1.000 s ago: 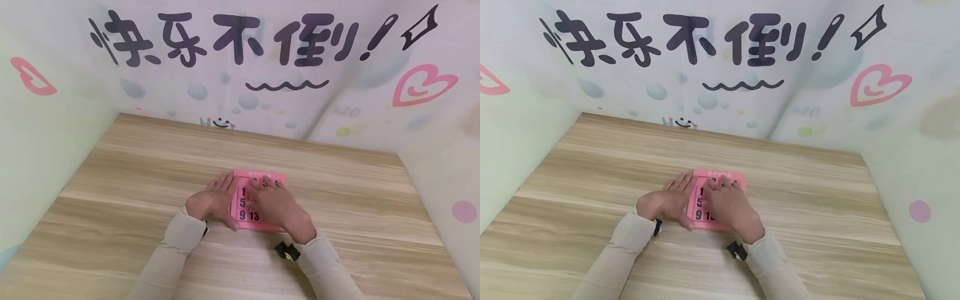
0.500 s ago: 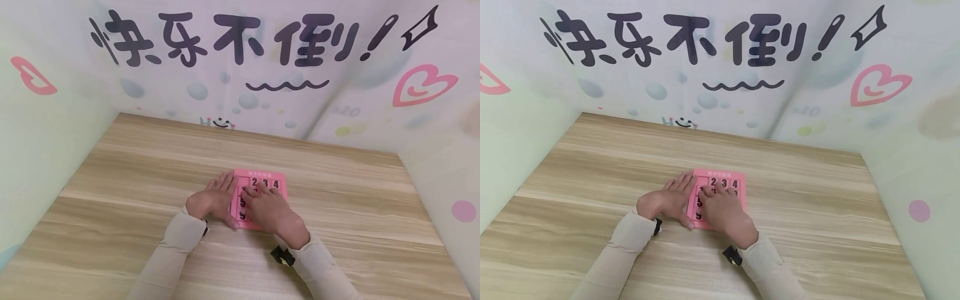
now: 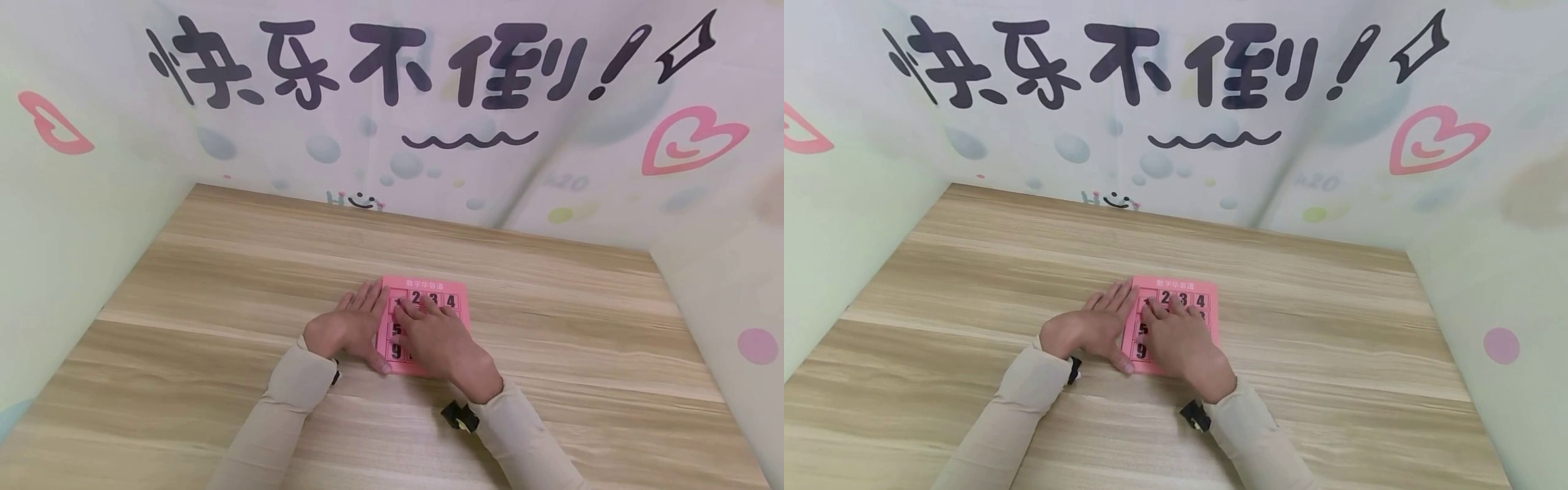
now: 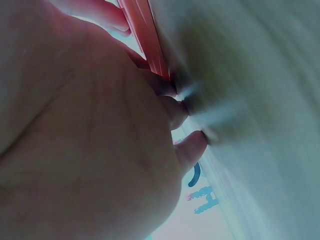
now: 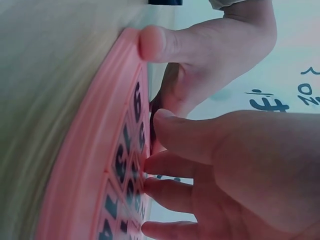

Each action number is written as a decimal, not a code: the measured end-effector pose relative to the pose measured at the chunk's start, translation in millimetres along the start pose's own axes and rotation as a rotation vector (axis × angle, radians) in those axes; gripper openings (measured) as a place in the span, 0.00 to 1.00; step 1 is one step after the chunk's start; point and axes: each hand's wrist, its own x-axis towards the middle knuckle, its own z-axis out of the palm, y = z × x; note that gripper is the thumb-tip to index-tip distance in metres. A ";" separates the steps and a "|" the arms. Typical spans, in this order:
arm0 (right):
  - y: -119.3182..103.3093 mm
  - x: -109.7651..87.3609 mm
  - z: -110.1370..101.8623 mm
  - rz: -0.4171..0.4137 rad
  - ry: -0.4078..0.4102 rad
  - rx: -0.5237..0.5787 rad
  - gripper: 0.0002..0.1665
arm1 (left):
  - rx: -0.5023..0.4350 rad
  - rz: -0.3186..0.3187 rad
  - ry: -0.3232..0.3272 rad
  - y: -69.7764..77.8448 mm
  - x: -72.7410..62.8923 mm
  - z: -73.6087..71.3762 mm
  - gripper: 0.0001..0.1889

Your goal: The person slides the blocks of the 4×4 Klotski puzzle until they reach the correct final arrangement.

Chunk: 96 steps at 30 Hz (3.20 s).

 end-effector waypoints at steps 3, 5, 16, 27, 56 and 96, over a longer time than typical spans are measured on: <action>1.2 1.7 0.8 0.009 0.003 0.012 0.34 | -0.003 -0.002 -0.002 0.1 0.1 -0.3 0.73; 1.9 2.8 1.1 0.014 0.005 0.014 0.35 | -0.005 -0.002 -0.004 0.0 0.2 -0.4 0.72; 4.6 6.9 3.2 0.020 0.022 -0.014 0.35 | -0.011 0.001 -0.004 0.0 0.0 -0.3 0.72; 5.8 8.9 4.8 0.026 0.036 0.001 0.35 | -0.007 0.001 -0.001 0.2 -0.7 -0.3 0.72; -16.5 -32.0 5.7 -0.068 -0.009 -0.144 0.33 | -0.010 -0.010 0.006 1.3 -0.6 1.0 0.73; -6.8 -18.7 11.4 -0.060 0.032 -0.088 0.31 | -0.011 -0.003 0.005 1.7 -1.7 -1.1 0.72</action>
